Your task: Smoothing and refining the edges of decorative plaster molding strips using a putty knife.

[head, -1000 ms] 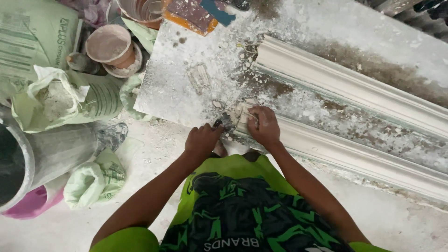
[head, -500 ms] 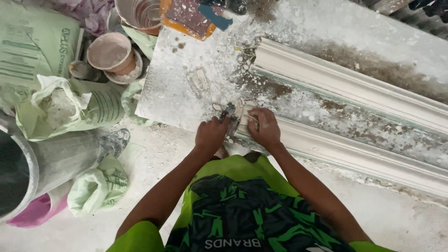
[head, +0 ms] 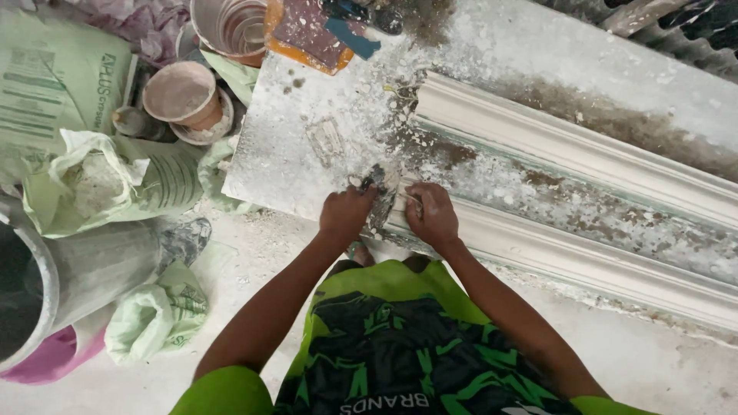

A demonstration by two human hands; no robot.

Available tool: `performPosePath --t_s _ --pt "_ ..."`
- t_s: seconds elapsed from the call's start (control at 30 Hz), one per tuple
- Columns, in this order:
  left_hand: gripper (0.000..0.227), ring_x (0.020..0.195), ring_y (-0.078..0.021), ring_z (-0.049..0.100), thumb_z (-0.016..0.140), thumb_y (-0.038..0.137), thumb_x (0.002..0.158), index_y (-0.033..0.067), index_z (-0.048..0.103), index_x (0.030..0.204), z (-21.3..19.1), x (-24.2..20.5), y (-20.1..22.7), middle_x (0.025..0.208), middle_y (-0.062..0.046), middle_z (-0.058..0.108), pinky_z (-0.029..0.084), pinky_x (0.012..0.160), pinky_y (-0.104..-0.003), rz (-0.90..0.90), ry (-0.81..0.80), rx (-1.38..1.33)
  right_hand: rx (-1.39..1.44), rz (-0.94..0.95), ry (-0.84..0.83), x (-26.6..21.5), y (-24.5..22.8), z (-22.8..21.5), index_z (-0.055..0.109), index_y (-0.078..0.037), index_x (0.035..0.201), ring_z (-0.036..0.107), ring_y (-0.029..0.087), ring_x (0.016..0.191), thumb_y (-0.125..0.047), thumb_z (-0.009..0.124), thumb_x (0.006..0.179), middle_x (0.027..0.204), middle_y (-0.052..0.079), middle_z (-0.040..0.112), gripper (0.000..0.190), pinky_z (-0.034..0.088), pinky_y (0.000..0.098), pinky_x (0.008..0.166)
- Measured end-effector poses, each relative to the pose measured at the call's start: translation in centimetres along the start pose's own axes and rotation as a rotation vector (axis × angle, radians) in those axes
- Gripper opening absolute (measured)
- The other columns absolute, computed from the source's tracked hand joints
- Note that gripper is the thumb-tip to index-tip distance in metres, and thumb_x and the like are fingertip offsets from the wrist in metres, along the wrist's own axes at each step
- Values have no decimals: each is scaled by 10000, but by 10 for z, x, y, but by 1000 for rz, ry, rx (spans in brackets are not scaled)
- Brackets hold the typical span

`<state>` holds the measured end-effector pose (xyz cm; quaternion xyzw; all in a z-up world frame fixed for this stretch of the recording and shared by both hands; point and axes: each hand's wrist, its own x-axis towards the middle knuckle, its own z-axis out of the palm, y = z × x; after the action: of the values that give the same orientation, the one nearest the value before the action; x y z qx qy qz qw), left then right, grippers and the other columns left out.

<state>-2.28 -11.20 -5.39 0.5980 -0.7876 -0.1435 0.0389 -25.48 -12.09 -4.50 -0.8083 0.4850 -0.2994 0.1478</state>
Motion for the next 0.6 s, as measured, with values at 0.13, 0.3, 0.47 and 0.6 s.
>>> performPosePath --t_s 0.13,0.3,0.47,0.6 --pt "395 751 -307 719 647 264 932 231 649 1326 -17 5 -8 899 -116 712 568 680 -453 -4 38 -35 1 -13 13 3 -4 -4 645 -52 1122 611 371 1152 -126 694 931 1186 158 672 210 502 475 1005" --pt "541 682 -341 717 637 345 935 105 550 1412 -65 -17 -29 869 -170 708 572 564 -471 -163 -15 -142 15 3 5 0 -7 -4 650 -82 1127 620 372 1131 -132 694 937 1178 144 671 201 510 468 987" --pt "304 783 -353 711 553 297 1117 64 554 1312 0 -35 -98 868 -166 752 549 652 -472 -343 304 -533 24 19 -15 4 -8 -3 659 -95 1120 629 364 1095 -144 682 937 1160 130 675 191 516 458 953" --pt "366 592 -252 640 508 311 1127 63 579 1387 -43 -28 -125 834 -132 700 513 514 -383 -724 475 -1119 26 33 -20 6 -13 -8 656 -93 1109 630 356 1054 -147 669 948 1142 128 673 171 518 459 916"
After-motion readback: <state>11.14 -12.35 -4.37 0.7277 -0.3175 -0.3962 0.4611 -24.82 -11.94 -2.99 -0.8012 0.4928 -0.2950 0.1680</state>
